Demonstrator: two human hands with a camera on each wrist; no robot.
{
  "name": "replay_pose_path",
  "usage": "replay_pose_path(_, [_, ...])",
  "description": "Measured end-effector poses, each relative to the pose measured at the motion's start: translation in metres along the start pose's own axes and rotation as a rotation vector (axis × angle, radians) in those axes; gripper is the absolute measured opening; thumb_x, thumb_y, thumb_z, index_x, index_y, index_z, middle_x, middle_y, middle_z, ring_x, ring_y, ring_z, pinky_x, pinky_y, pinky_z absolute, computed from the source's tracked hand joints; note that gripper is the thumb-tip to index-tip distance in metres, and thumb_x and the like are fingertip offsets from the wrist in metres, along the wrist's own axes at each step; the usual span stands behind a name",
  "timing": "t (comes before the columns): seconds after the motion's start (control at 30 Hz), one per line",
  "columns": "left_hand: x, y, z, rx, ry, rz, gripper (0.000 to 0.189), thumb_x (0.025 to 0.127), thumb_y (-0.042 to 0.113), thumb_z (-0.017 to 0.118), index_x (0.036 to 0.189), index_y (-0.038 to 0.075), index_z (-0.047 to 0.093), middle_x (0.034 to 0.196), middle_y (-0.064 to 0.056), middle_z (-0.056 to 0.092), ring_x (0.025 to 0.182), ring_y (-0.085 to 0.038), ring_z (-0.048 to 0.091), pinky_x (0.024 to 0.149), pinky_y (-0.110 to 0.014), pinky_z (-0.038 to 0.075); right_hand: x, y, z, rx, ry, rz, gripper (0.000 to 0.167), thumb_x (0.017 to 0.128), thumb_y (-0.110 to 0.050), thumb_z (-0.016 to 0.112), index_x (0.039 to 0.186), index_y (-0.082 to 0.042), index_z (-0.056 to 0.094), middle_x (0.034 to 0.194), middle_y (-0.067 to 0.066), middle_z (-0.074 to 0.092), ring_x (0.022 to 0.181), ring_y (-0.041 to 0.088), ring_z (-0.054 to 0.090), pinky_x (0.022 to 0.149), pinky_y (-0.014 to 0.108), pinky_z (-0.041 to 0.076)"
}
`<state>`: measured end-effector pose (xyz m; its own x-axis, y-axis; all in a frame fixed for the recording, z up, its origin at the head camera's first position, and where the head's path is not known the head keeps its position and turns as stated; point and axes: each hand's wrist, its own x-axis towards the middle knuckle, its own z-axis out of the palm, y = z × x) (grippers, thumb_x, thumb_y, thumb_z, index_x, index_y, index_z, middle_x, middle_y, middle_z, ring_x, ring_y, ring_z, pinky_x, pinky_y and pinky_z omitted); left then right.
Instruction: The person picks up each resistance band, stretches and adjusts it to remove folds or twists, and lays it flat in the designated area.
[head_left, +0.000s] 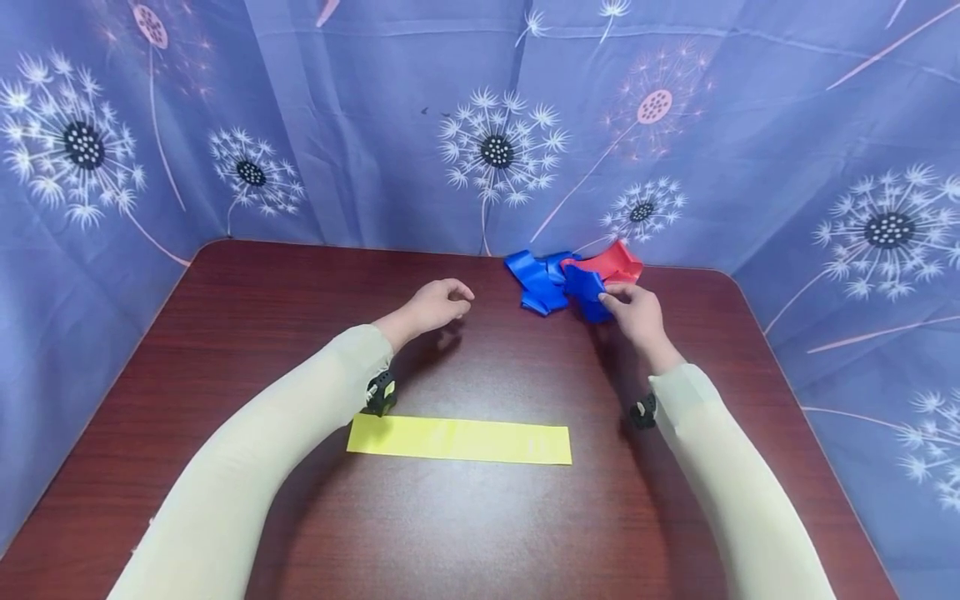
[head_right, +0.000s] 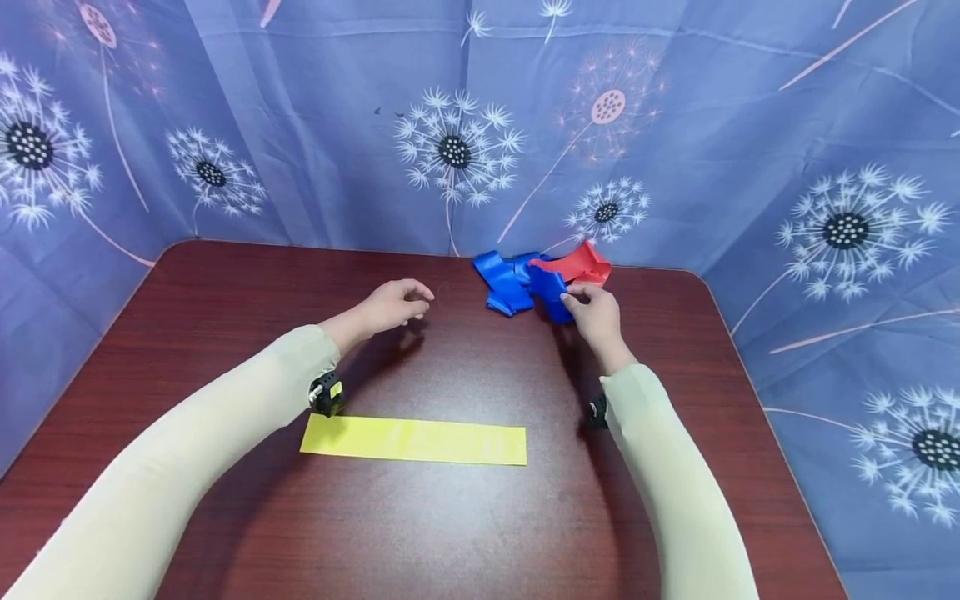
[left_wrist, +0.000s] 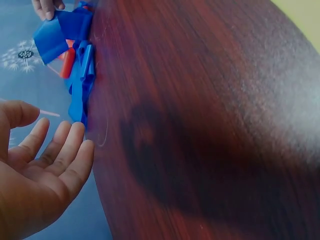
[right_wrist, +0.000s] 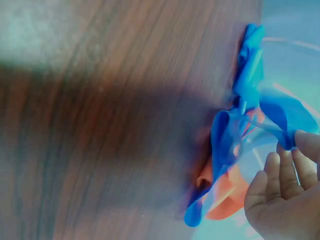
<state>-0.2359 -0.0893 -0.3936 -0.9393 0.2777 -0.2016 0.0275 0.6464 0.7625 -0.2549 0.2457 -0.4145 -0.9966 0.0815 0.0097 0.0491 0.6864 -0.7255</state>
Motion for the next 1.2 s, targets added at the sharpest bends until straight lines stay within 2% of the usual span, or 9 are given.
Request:
replay_pose_path(0.1, [-0.001, 0.001, 0.002, -0.003, -0.007, 0.006, 0.037, 0.097, 0.014, 0.054, 0.130, 0.000, 0.063, 0.118, -0.023, 0.073, 0.111, -0.031, 0.070, 0.105, -0.039, 0.048, -0.005, -0.006, 0.001, 0.007, -0.033, -0.029, 0.035, 0.102, -0.015, 0.061, 0.129, 0.008, 0.065, 0.134, 0.029, 0.064, 0.128, 0.040, 0.058, 0.098, 0.031, 0.047])
replay_pose_path(0.17, [-0.001, 0.002, 0.003, -0.006, -0.013, 0.011, 0.037, 0.097, 0.015, 0.054, 0.131, 0.001, 0.063, 0.118, -0.022, 0.073, 0.111, -0.031, 0.070, 0.104, -0.039, 0.049, -0.007, -0.008, 0.001, -0.008, -0.041, -0.039, 0.035, 0.102, -0.016, 0.061, 0.127, 0.007, 0.066, 0.133, 0.029, 0.065, 0.126, 0.039, 0.058, 0.092, 0.026, 0.044])
replay_pose_path(0.3, [0.000, 0.004, 0.004, -0.025, -0.019, 0.023, 0.038, 0.098, 0.015, 0.055, 0.132, 0.000, 0.062, 0.117, -0.020, 0.073, 0.110, -0.029, 0.069, 0.100, -0.037, 0.050, -0.008, -0.009, -0.001, -0.038, -0.049, -0.048, 0.035, 0.102, -0.017, 0.061, 0.127, 0.007, 0.066, 0.132, 0.029, 0.065, 0.119, 0.040, 0.059, 0.087, 0.027, 0.044])
replay_pose_path(0.57, [0.009, 0.014, 0.005, -0.034, -0.006, 0.038, 0.041, 0.097, 0.016, 0.057, 0.134, 0.001, 0.062, 0.120, -0.020, 0.072, 0.112, -0.029, 0.067, 0.101, -0.038, 0.050, -0.007, -0.011, -0.004, -0.035, -0.060, -0.048, 0.036, 0.102, -0.018, 0.060, 0.127, 0.007, 0.066, 0.130, 0.029, 0.066, 0.115, 0.039, 0.059, 0.080, 0.021, 0.043])
replay_pose_path(0.77, [0.020, 0.024, 0.009, -0.034, -0.016, 0.074, 0.042, 0.096, 0.019, 0.060, 0.135, 0.002, 0.061, 0.133, -0.019, 0.066, 0.123, -0.031, 0.060, 0.109, -0.041, 0.048, -0.006, -0.019, -0.008, -0.021, -0.054, -0.052, 0.035, 0.103, -0.017, 0.059, 0.126, 0.007, 0.066, 0.125, 0.030, 0.068, 0.113, 0.037, 0.060, 0.085, 0.024, 0.043])
replay_pose_path(0.93, [0.025, 0.033, 0.010, -0.050, -0.020, 0.090, 0.044, 0.097, 0.022, 0.063, 0.137, 0.004, 0.061, 0.134, -0.018, 0.066, 0.124, -0.031, 0.060, 0.109, -0.042, 0.048, -0.005, -0.027, -0.013, -0.016, -0.044, -0.066, 0.035, 0.103, -0.018, 0.058, 0.126, 0.008, 0.065, 0.124, 0.031, 0.068, 0.112, 0.037, 0.060, 0.088, 0.027, 0.043])
replay_pose_path(1.2, [0.028, 0.044, 0.013, -0.102, -0.011, 0.105, 0.044, 0.096, 0.020, 0.065, 0.137, 0.004, 0.061, 0.132, -0.019, 0.067, 0.123, -0.030, 0.062, 0.105, -0.038, 0.050, -0.009, -0.039, -0.015, -0.008, -0.028, -0.102, 0.034, 0.103, -0.018, 0.059, 0.125, 0.008, 0.066, 0.122, 0.031, 0.069, 0.107, 0.035, 0.061, 0.085, 0.024, 0.043])
